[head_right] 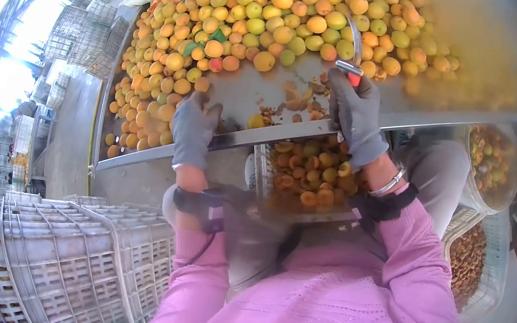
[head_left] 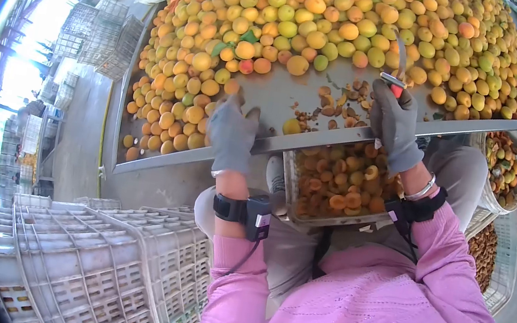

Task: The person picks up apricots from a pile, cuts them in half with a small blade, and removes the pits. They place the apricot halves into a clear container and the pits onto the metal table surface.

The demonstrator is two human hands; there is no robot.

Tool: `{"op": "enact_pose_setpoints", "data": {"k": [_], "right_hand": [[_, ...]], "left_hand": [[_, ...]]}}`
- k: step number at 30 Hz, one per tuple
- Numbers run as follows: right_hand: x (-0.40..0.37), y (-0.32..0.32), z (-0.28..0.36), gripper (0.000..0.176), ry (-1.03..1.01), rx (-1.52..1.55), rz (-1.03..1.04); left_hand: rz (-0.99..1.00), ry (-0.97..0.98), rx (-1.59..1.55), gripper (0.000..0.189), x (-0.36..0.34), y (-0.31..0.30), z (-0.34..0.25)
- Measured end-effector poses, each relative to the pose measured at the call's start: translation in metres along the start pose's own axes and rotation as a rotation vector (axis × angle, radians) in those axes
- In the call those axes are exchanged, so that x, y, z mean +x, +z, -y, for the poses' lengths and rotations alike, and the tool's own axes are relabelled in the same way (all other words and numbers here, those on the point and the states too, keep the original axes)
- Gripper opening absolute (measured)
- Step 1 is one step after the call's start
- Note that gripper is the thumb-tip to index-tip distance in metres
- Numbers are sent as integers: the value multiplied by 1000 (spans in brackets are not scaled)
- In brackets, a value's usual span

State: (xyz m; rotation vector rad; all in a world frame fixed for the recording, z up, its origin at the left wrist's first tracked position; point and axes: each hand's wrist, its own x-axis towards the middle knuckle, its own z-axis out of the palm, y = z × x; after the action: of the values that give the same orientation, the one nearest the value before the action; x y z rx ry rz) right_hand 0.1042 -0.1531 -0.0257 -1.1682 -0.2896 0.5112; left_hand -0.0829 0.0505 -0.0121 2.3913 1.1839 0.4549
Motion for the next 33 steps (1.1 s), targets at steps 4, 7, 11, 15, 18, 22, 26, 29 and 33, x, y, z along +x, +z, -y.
{"op": "enact_pose_setpoints", "data": {"k": [4,7,11,15,18,22,26,29,33], "right_hand": [[-4,1,5,15,17,-71,76],[-2,-3,-5,14,29,-73,160],[-8,3,-3,18,-2,-106,175],[-17,-1,13,24,35,-206,243],[-34,8,32,29,62,-252,391],[-44,9,37,39,85,-103,539],[-45,8,41,41,50,-180,483],[-45,6,44,40,71,-193,498],[-45,2,46,40,178,-118,556]], "left_hand": [[98,-71,391,41,-9,-5,-6],[84,-1,370,36,-1,11,6],[-55,71,194,32,5,27,1],[330,57,-1274,38,-6,27,-27],[569,150,-1803,39,-22,33,-53],[634,89,-1862,42,-40,33,-88],[576,276,-1394,38,-38,31,-89],[495,400,-1155,35,-38,34,-88],[689,16,-1802,34,-39,46,-83]]}}
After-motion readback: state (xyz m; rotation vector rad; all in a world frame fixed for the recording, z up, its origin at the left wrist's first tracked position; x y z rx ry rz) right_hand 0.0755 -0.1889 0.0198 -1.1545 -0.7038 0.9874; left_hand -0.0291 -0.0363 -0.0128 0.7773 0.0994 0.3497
